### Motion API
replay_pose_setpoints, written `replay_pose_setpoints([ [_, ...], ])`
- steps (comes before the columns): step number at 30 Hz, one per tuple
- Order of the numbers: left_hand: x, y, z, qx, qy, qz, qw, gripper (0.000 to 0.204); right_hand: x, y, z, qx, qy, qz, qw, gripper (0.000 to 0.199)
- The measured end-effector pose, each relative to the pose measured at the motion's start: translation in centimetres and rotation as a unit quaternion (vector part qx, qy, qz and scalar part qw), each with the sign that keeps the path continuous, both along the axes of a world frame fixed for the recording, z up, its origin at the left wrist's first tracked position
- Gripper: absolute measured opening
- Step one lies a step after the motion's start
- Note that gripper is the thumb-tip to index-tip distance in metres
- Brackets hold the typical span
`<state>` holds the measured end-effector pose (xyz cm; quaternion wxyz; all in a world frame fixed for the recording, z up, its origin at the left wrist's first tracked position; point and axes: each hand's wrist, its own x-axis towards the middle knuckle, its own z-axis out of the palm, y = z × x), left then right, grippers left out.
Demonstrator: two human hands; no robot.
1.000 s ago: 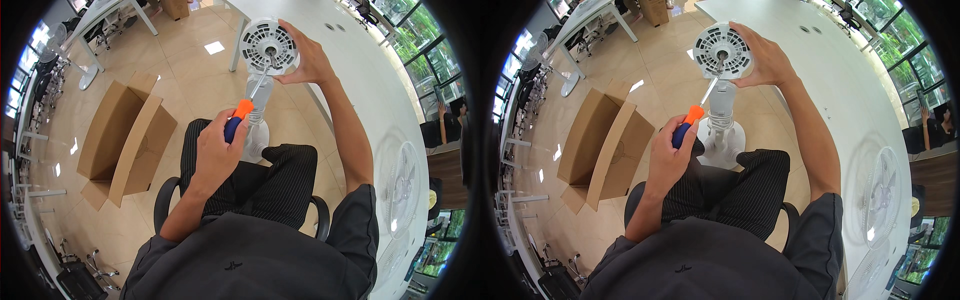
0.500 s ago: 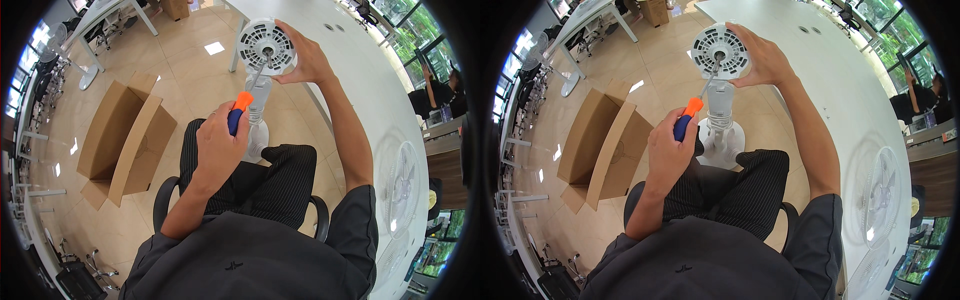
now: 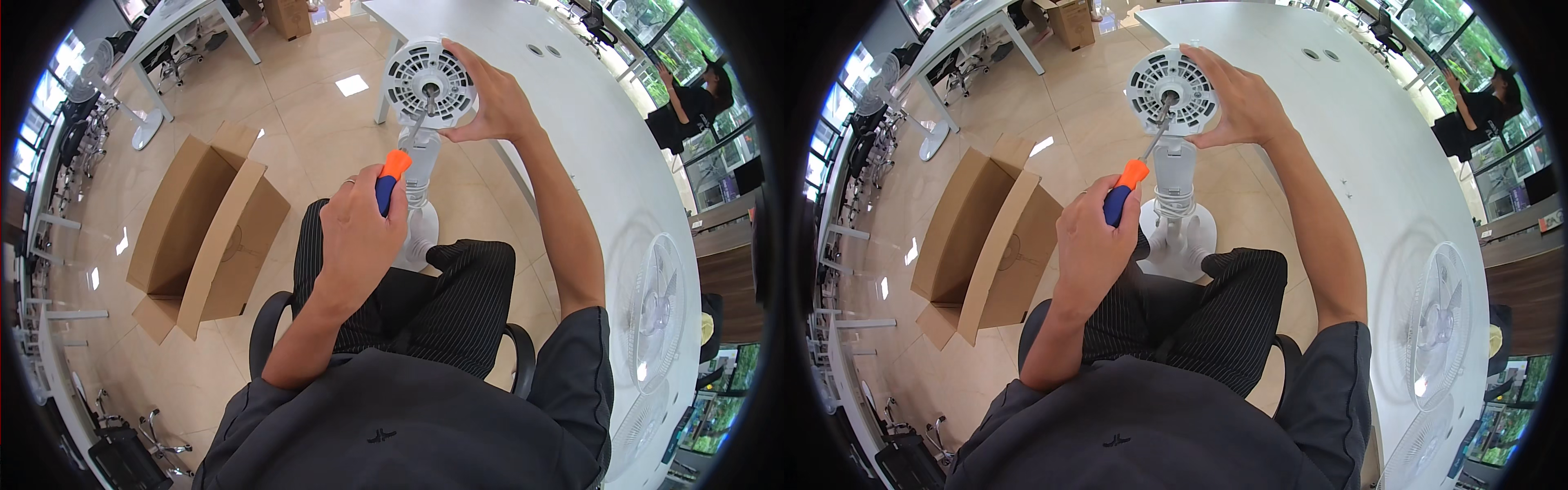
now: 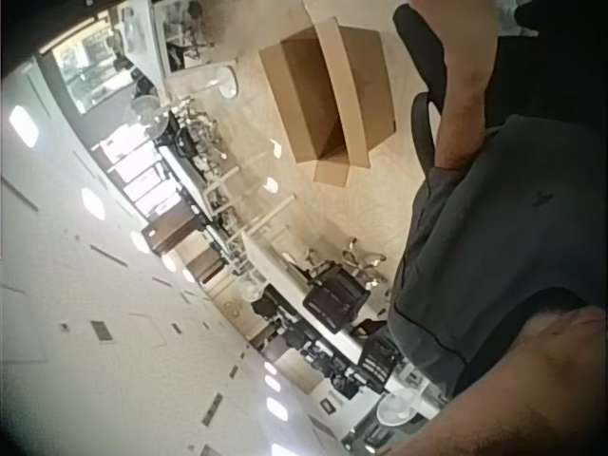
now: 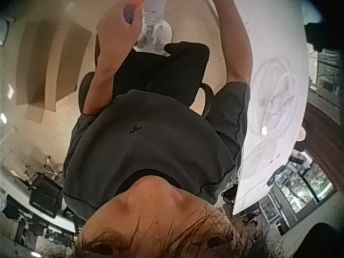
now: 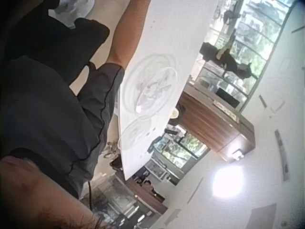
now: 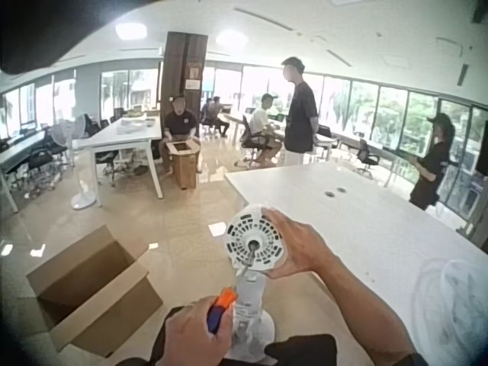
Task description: The person attaches a plastic cover to the fan motor, secures screws into the motor housing using a screwdriver, and mounts the rear fan grille onto the fan unit.
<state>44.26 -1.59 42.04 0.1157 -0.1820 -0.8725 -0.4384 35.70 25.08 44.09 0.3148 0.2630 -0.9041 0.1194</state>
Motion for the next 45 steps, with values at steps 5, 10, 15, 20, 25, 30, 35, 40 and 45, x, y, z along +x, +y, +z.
replay_pose_setpoints([
  [5,0.0,0.1,1.3,-0.036,0.029,0.005,0.999,0.026,-0.1,-0.1,-0.1,-0.005,0.029,0.003,1.000,0.112],
  [10,-0.1,0.3,2.7,-0.066,0.092,-0.005,0.994,0.027,0.1,-0.1,0.0,-0.003,0.015,-0.004,1.000,0.114],
  [15,0.3,0.9,3.8,-0.094,0.063,0.008,0.994,0.028,0.3,0.0,0.2,-0.002,0.004,-0.001,1.000,0.116],
  [20,0.6,1.5,4.4,-0.135,0.032,0.029,0.990,0.029,0.4,-0.1,0.1,-0.004,0.005,-0.004,1.000,0.116],
  [25,0.9,1.8,4.5,-0.152,0.040,0.037,0.987,0.031,0.3,-0.2,0.2,0.003,0.011,-0.004,1.000,0.116],
  [30,0.8,2.0,5.0,-0.157,0.020,0.032,0.987,0.031,0.5,-0.1,0.4,0.005,0.018,-0.002,1.000,0.116],
  [35,0.9,2.1,5.0,-0.163,0.038,0.034,0.985,0.030,0.3,-0.1,0.3,0.001,0.011,-0.001,1.000,0.116],
  [40,0.6,2.5,5.1,-0.180,0.028,0.030,0.983,0.026,0.4,-0.2,0.5,0.000,-0.012,-0.006,1.000,0.116],
  [45,0.8,2.8,5.9,-0.180,0.035,0.021,0.983,0.026,0.5,-0.1,0.4,-0.001,-0.009,-0.008,1.000,0.117],
])
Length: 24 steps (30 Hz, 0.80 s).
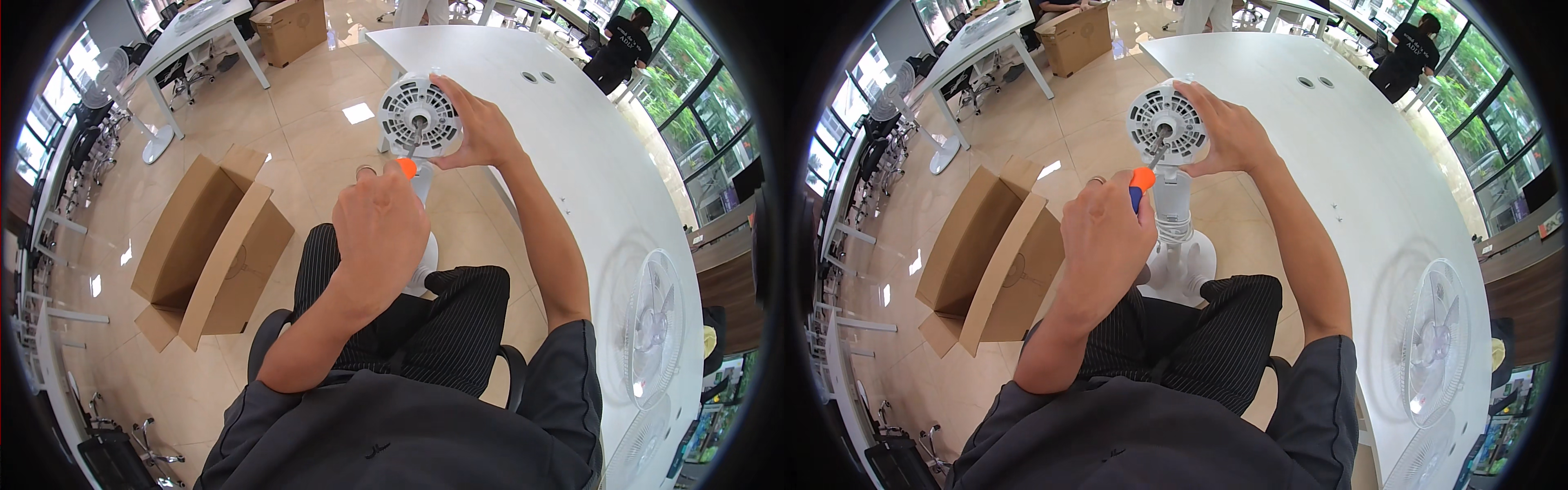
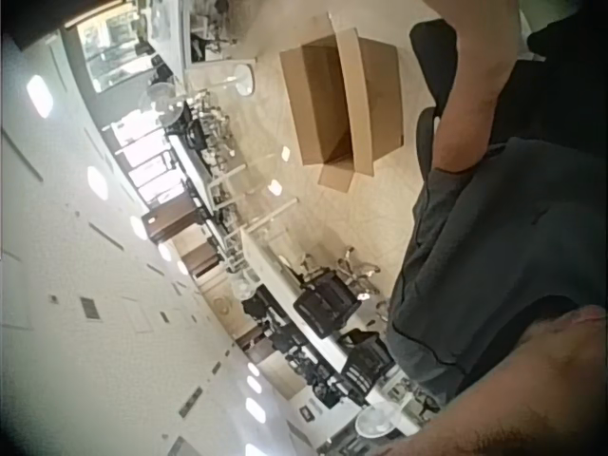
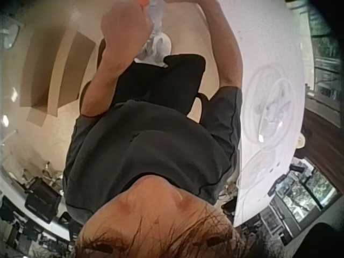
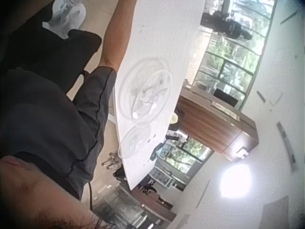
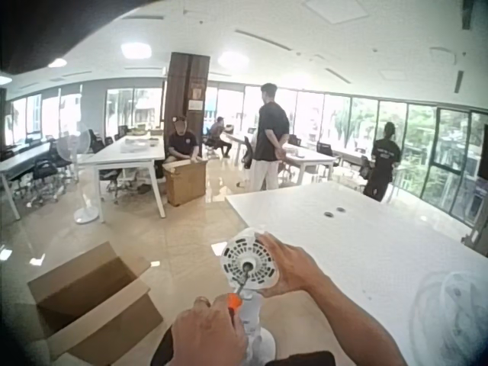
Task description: The person attaches a plastic cover to the fan motor, secures screws into the motor housing using a screwdriver, and mounts the rear fan grille onto the fan unit.
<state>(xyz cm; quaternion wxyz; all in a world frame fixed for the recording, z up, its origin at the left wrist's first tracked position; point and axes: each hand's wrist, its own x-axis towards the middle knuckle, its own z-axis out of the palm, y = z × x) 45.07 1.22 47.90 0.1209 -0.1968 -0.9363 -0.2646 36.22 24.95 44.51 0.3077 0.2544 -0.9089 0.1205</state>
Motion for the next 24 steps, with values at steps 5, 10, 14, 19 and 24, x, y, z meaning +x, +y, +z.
replay_pose_setpoints([
  [5,0.3,0.0,-1.2,0.086,0.022,0.001,0.996,0.027,-0.2,0.0,-0.2,-0.003,-0.003,0.003,1.000,0.116],
  [10,1.0,0.0,-2.6,0.190,0.114,-0.016,0.975,0.030,0.0,0.1,0.1,0.000,0.004,0.000,1.000,0.116],
  [14,0.6,-0.2,-4.4,0.257,0.187,-0.060,0.946,0.040,-0.2,-0.2,0.0,-0.007,0.010,0.008,1.000,0.116],
  [19,0.7,-0.3,-5.3,0.295,0.174,-0.093,0.935,0.034,0.0,-0.1,0.1,-0.005,0.006,0.000,1.000,0.117],
  [24,1.2,0.2,-4.1,0.313,0.107,-0.085,0.940,0.026,0.5,0.3,0.1,-0.013,-0.007,-0.010,1.000,0.117],
])
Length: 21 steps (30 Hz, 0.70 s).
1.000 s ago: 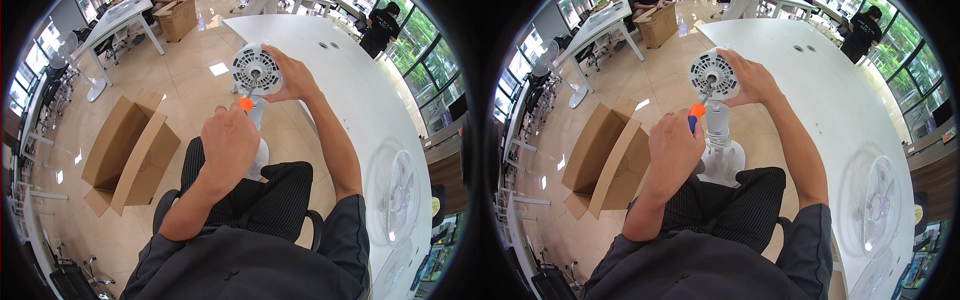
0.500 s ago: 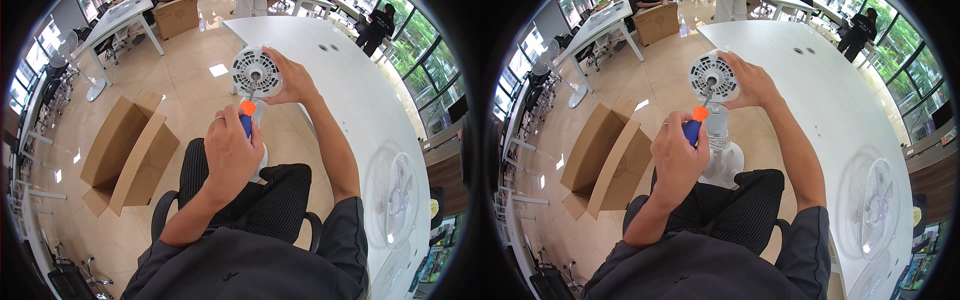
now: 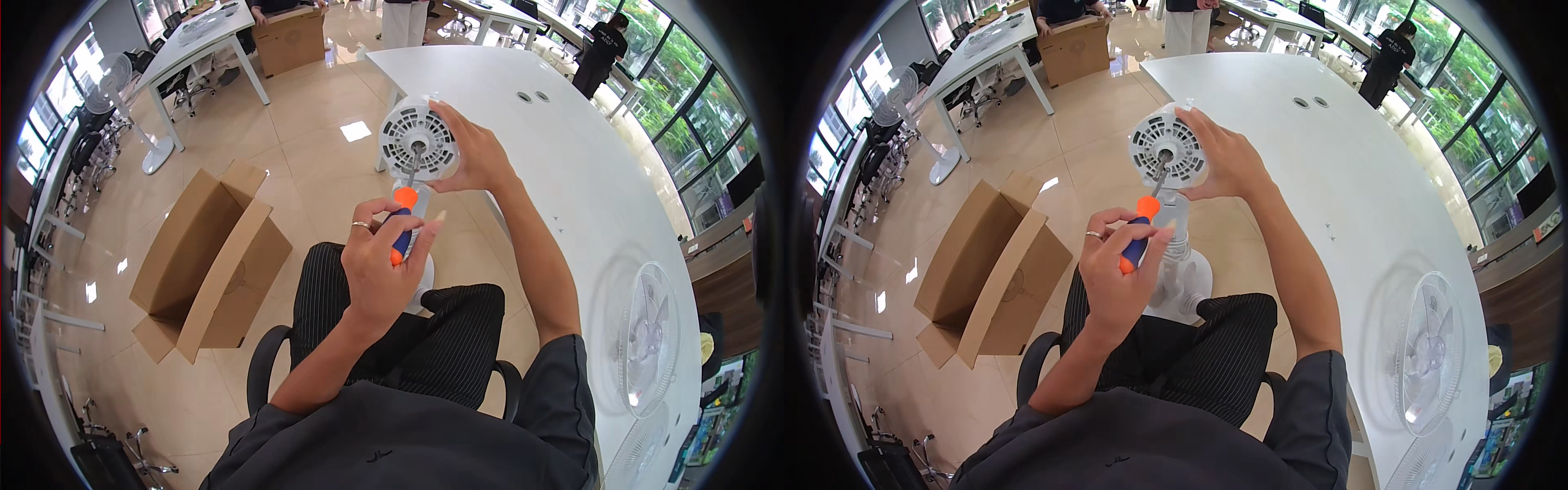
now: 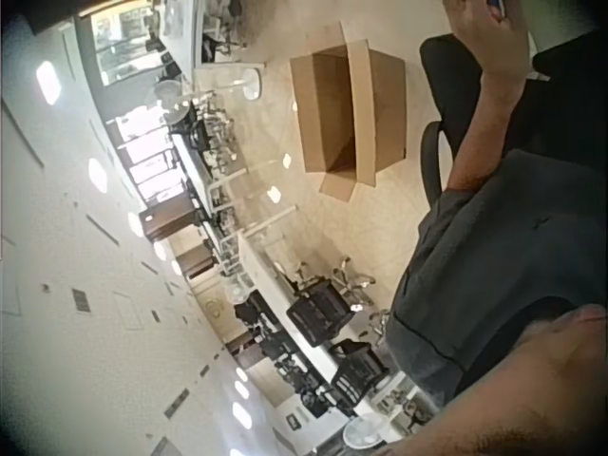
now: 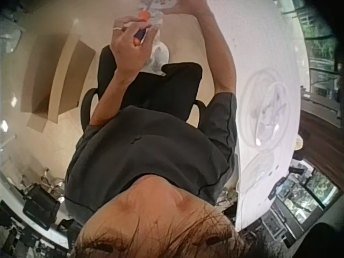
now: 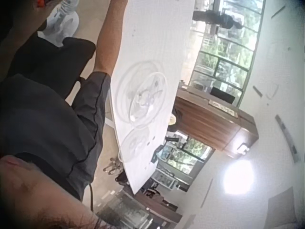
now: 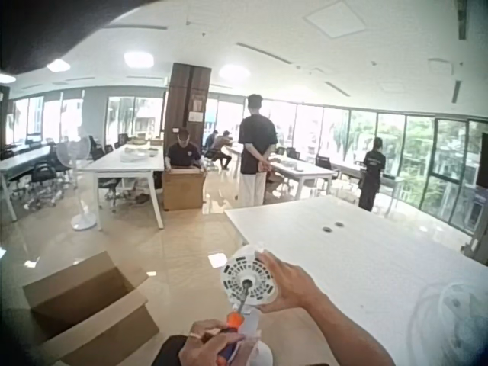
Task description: The person attaches a plastic cover to the fan motor, secures screws into the motor housing using a screwdriver, and mounts the rear fan grille onto the fan unit.
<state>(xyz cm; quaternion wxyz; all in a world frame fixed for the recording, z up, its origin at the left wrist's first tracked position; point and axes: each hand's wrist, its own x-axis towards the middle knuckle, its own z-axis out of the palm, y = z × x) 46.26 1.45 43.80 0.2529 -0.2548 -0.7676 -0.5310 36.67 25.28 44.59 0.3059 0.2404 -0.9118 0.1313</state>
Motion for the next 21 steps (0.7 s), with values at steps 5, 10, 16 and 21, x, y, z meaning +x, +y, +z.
replay_pose_setpoints([
  [5,-1.1,-0.7,-1.4,0.125,-0.001,0.008,0.992,0.030,-0.3,-0.6,0.0,-0.001,-0.013,0.004,1.000,0.118],
  [10,-1.1,-1.3,-1.8,0.045,0.066,0.010,0.997,0.030,-0.3,-0.4,0.0,-0.008,-0.010,0.003,1.000,0.116],
  [16,0.7,-1.4,0.5,0.005,-0.046,0.024,0.999,0.031,-0.4,-0.4,0.0,-0.009,-0.010,0.004,1.000,0.115],
  [21,0.6,-1.6,1.1,-0.033,-0.061,0.014,0.997,0.032,-0.4,-0.5,0.1,-0.006,-0.018,-0.002,1.000,0.116],
])
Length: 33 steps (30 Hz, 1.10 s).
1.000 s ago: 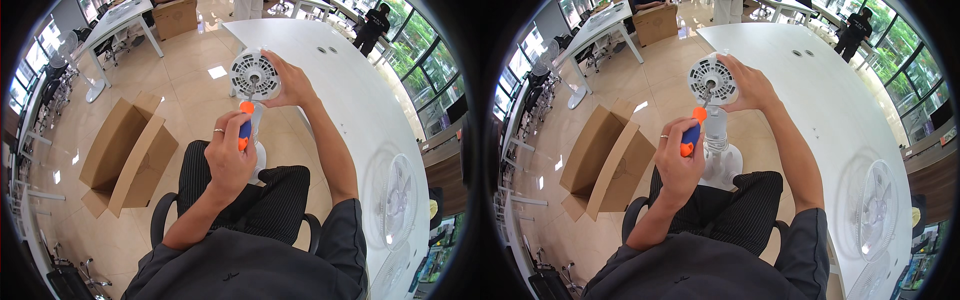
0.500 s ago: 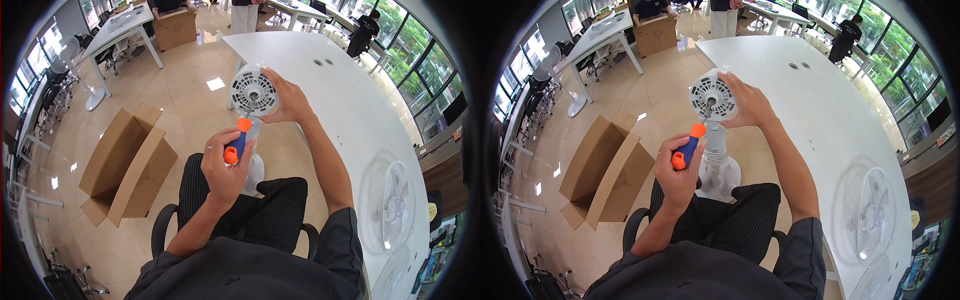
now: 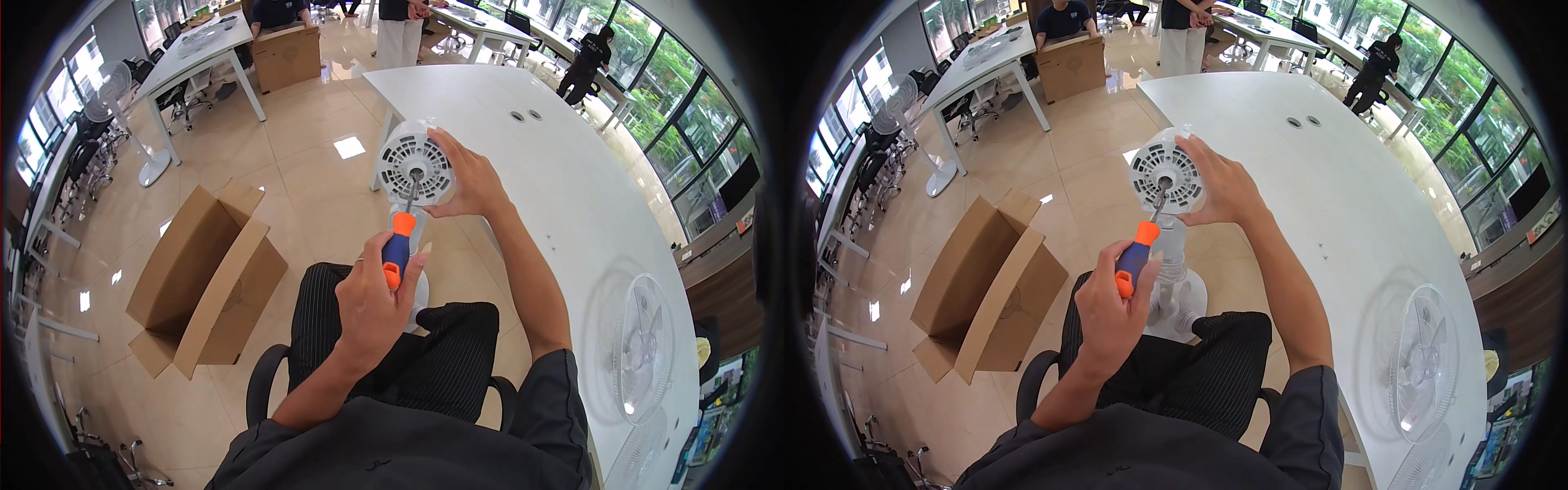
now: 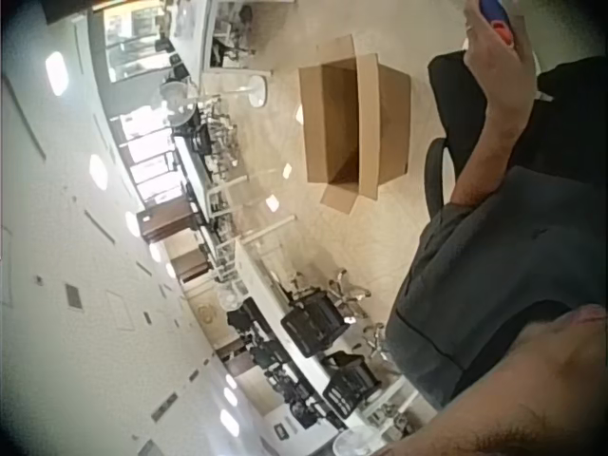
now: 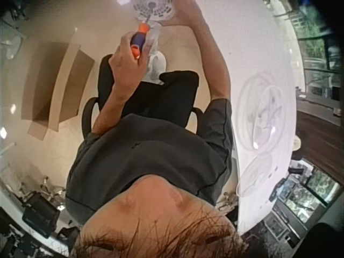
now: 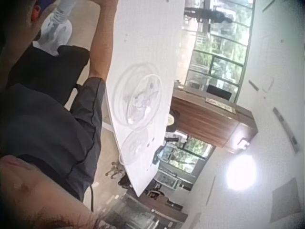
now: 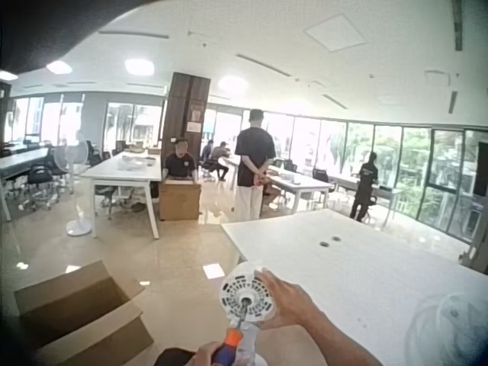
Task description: The person attaches a plastic cover to the fan motor, secures screws into the motor housing using a screwdriver, and mounts the rear fan grille onto the fan unit.
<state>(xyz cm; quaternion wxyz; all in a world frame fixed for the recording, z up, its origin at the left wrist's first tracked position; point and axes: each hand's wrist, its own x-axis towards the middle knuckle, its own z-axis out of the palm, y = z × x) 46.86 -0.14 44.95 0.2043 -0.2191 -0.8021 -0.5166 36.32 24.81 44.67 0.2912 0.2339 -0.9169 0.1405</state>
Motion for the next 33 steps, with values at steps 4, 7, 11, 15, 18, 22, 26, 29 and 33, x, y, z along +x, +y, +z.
replay_pose_setpoints([
  [4,-0.1,0.2,-0.5,-0.022,0.035,-0.017,0.999,0.034,-0.2,0.2,0.0,0.017,0.019,0.015,1.000,0.116],
  [7,0.0,0.4,-0.7,-0.019,0.046,-0.013,0.999,0.034,-0.3,0.4,0.3,0.027,0.009,0.010,1.000,0.117],
  [11,0.4,0.3,-0.3,-0.024,0.058,-0.006,0.998,0.039,-0.5,0.5,0.2,0.017,-0.002,0.012,1.000,0.117],
  [15,0.7,-0.1,-1.1,-0.030,0.056,-0.012,0.998,0.046,-0.4,0.5,0.2,0.021,-0.001,0.006,1.000,0.117],
  [18,1.0,-0.2,-1.1,-0.050,0.039,-0.015,0.998,0.050,-0.3,0.4,0.2,0.012,0.003,0.023,1.000,0.118],
  [22,0.5,-0.2,0.8,-0.022,0.021,0.008,1.000,0.030,0.0,0.2,0.4,0.014,-0.006,0.012,1.000,0.117],
  [26,-0.5,-0.2,1.4,-0.062,-0.075,0.043,0.994,0.028,0.1,0.2,0.3,0.019,-0.001,0.004,1.000,0.116],
  [29,-1.0,-0.2,1.4,-0.095,-0.055,0.065,0.992,0.037,0.0,0.4,0.1,0.020,0.009,0.004,1.000,0.116],
  [33,-1.3,-0.9,2.2,-0.106,-0.120,0.081,0.984,0.046,0.0,0.3,0.0,0.010,0.003,0.004,1.000,0.117],
])
